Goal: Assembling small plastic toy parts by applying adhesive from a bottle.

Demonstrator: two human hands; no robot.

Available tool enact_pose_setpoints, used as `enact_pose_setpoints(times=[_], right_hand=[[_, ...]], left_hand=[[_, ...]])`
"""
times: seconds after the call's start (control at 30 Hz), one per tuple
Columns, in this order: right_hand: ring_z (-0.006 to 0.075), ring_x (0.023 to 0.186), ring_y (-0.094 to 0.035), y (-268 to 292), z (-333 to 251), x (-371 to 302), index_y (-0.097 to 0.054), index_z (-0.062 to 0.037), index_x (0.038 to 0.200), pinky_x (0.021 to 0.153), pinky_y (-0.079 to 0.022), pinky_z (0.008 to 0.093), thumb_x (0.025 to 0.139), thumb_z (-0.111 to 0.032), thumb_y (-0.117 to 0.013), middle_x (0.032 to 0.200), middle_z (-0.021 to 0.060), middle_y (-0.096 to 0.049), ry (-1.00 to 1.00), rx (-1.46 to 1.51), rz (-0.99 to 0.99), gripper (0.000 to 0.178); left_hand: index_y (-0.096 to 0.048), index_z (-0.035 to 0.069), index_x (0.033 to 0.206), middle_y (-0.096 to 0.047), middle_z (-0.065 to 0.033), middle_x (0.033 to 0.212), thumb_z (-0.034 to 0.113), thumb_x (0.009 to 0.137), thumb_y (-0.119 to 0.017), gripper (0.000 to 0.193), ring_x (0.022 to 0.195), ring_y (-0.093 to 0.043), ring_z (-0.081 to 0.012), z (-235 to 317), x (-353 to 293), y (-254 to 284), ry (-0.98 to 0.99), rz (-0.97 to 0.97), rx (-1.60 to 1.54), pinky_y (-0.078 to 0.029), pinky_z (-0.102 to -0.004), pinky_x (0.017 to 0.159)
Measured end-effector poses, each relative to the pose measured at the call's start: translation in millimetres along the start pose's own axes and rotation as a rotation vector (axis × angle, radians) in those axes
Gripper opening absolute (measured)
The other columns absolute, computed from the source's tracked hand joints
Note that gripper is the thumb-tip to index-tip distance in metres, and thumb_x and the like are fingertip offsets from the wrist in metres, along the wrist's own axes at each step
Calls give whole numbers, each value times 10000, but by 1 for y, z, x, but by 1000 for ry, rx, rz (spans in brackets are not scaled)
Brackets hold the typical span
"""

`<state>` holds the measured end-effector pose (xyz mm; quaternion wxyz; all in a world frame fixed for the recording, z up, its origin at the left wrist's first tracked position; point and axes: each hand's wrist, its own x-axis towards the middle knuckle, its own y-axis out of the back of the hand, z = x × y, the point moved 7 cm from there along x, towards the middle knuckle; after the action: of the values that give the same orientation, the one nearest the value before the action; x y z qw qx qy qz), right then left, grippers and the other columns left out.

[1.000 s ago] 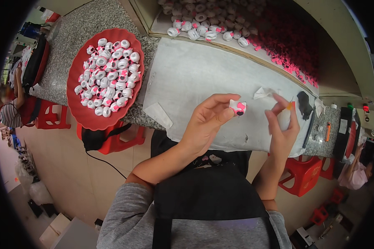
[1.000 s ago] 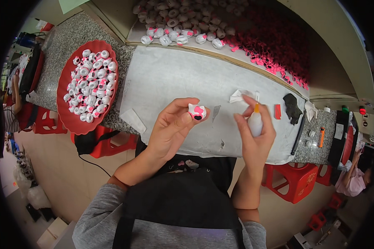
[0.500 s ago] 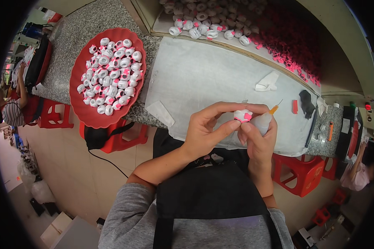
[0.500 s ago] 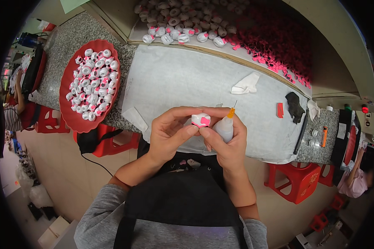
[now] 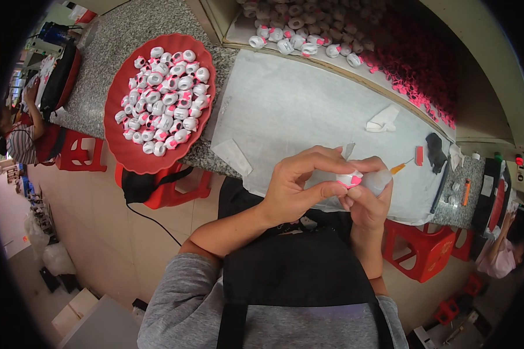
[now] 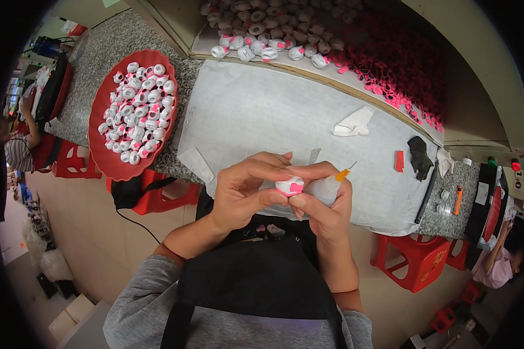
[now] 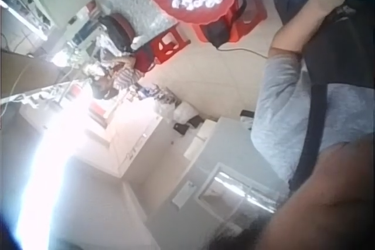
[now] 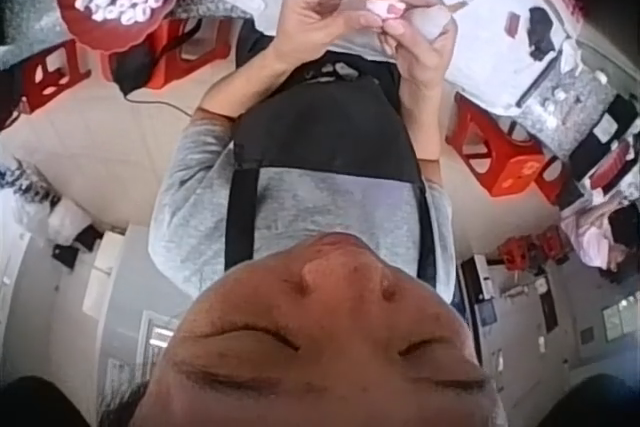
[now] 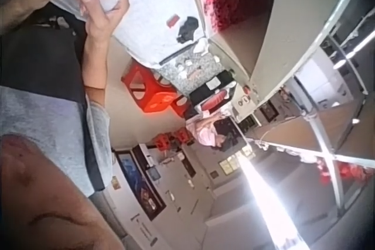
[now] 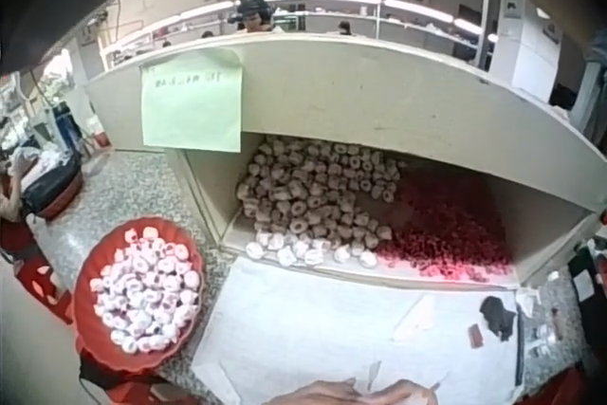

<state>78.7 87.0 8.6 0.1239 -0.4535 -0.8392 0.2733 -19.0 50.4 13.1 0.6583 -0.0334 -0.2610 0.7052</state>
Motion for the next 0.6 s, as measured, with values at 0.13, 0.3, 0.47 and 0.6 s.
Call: enact_pose_setpoints(times=[0.13, 0.3, 0.47, 0.6], right_hand=[[91, 443, -438, 6, -4, -5, -485, 57, 898, 371, -332, 179, 643, 4, -557, 667, 107, -527, 26, -56, 33, 270], [72, 439, -415, -4, -5, 0, -441, 59, 993, 372, -336, 175, 654, -4, -535, 692, 121, -537, 30, -220, 119, 358], [58, 404, -377, 26, -7, 1, -324, 65, 1111, 361, -318, 160, 682, -33, -480, 703, 128, -519, -15, -329, 157, 467], [55, 410, -362, 37, -16, -1, -333, 40, 1111, 374, -317, 162, 676, 18, -446, 737, 120, -493, 8, -333, 248, 450]], left_hand=[[-524, -1, 907, -525, -110, 901, -5, 679, -578, 234, 900, -478, -188, -2, 0, -5, 12, -21, -23, -258, -385, 922], [-478, -5, 951, -504, -112, 931, -36, 709, -506, 245, 891, -481, -175, 29, 3, 22, -80, 104, 239, -274, -358, 911], [-498, 11, 972, -461, -129, 1020, 14, 704, -537, 271, 956, -439, -232, 112, -5, 105, -303, 582, 1357, -330, -322, 824], [-533, 74, 966, -455, -130, 1034, 56, 667, -583, 303, 962, -427, -267, 93, 29, 82, -262, 416, 1443, -337, -334, 805]])
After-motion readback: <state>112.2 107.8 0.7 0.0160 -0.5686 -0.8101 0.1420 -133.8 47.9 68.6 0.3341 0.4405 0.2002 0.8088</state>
